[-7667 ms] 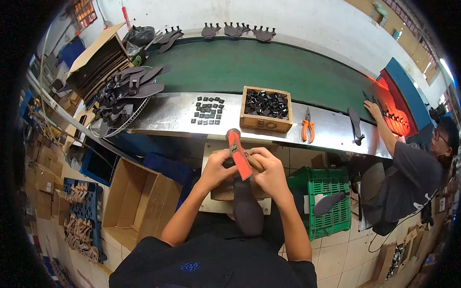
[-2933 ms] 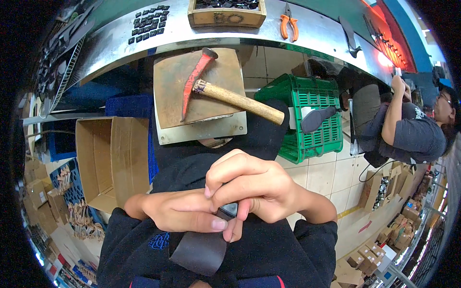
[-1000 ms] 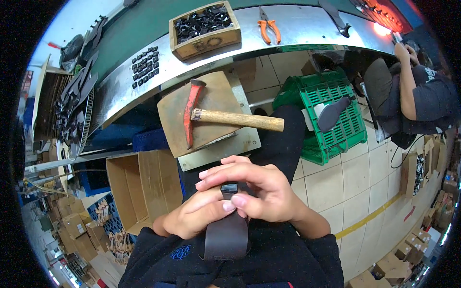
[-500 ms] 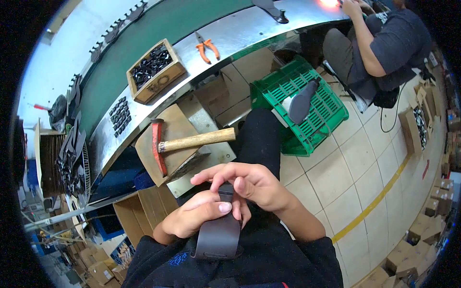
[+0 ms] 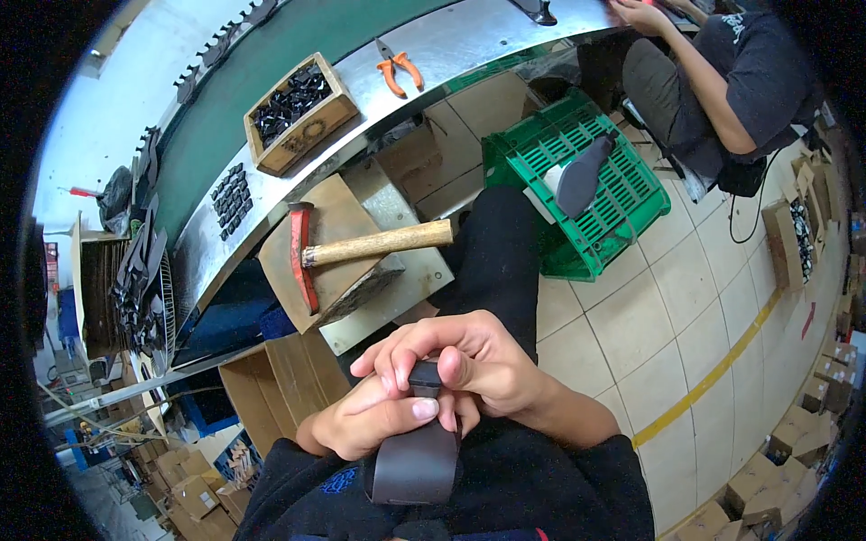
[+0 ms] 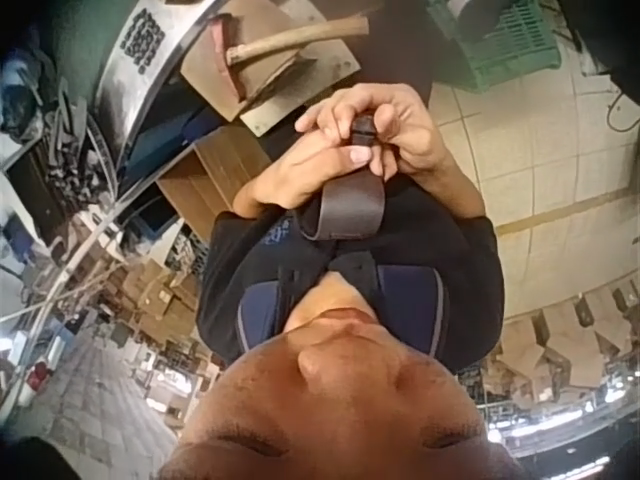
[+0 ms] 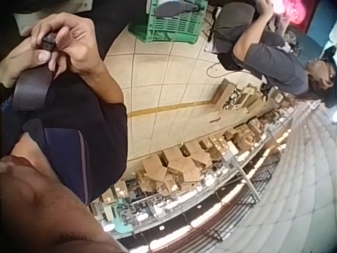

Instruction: Manually assembling shoe components and securing them with a hammer on a workshop bench.

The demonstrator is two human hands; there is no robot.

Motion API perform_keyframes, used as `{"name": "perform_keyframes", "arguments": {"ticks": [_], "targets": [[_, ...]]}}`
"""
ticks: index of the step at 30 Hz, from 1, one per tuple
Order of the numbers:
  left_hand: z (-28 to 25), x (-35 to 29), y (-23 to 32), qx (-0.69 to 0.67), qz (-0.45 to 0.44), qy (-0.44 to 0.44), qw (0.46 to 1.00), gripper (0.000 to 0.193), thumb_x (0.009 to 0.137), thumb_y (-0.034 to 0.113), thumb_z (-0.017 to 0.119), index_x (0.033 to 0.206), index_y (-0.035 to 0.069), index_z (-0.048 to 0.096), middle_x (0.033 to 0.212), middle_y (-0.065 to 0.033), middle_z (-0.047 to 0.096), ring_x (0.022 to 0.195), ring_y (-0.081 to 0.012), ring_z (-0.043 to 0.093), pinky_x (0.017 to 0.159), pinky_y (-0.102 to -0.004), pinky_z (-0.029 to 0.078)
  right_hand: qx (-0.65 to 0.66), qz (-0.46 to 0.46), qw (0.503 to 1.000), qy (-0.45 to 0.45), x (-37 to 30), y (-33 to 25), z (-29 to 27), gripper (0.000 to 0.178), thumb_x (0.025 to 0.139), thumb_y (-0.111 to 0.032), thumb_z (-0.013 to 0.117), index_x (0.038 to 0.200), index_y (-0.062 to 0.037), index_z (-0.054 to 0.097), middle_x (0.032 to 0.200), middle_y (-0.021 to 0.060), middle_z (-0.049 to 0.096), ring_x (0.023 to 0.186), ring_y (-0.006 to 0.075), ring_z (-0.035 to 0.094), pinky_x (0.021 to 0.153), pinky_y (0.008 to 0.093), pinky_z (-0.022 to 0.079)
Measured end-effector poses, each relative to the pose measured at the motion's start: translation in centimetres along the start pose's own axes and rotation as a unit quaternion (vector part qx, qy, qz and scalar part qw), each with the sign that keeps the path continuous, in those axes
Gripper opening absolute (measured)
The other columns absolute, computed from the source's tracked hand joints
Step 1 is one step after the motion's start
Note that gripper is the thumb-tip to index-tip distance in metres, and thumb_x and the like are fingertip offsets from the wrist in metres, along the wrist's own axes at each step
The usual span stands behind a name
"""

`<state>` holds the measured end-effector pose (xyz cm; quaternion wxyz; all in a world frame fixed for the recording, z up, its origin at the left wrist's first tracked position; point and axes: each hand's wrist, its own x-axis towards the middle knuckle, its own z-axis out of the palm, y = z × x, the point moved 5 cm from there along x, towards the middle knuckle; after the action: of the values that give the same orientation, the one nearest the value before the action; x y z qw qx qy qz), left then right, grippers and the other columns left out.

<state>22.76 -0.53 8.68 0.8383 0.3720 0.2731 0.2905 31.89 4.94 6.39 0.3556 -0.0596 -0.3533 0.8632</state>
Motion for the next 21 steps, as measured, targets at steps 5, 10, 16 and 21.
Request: {"name": "perform_keyframes", "arguments": {"ticks": [5,10,16,21], "targets": [[-0.2,-0.7,0.1,0.015,0.004,-0.006,1.0,0.026,0.108,0.022,0.043,0.109,0.0,0.057,0.109,-0.0091,0.058,0.109,-0.0174,0.054,0.097,-0.0306,0.041,0.003,0.009,1.0,-0.009,0.3,0.1,0.4,0.055,0.095,-0.056,0.056,0.089,-0.0018,0.067,0.086,0.0116,0.066,0.097,0.0305,0.064,0.099,0.051,0.044],[-0.7,-1.0,-0.1,-0.049,-0.003,0.01,0.999,0.025,0.107,0.02,0.042,0.109,0.0,0.058,0.107,-0.008,0.058,0.106,-0.0165,0.054,0.095,-0.0302,0.042,-0.012,0.024,0.999,0.017,0.3,0.5,0.6,0.053,0.095,-0.053,0.058,0.097,-0.0009,0.065,0.089,0.0111,0.065,0.097,0.0277,0.063,0.101,0.0528,0.045],[-0.7,-1.6,-0.3,-0.046,0.008,0.019,0.999,0.027,0.106,0.02,0.04,0.109,-0.001,0.057,0.108,-0.0088,0.057,0.107,-0.017,0.053,0.096,-0.0311,0.042,-0.053,0.044,0.997,0.025,0.1,0.5,0.9,0.05,0.098,-0.049,0.056,0.105,-0.0003,0.06,0.095,0.0107,0.063,0.1,0.0258,0.061,0.102,0.0534,0.046],[-0.8,-2.0,-0.4,-0.044,0.006,0.019,0.999,0.029,0.107,0.021,0.039,0.11,-0.002,0.057,0.111,-0.0111,0.057,0.11,-0.0187,0.053,0.097,-0.0319,0.042,-0.077,0.066,0.994,0.032,0.0,0.6,1.2,0.05,0.099,-0.05,0.053,0.105,-0.0003,0.06,0.097,0.0112,0.063,0.101,0.0259,0.061,0.102,0.0529,0.046]]}}
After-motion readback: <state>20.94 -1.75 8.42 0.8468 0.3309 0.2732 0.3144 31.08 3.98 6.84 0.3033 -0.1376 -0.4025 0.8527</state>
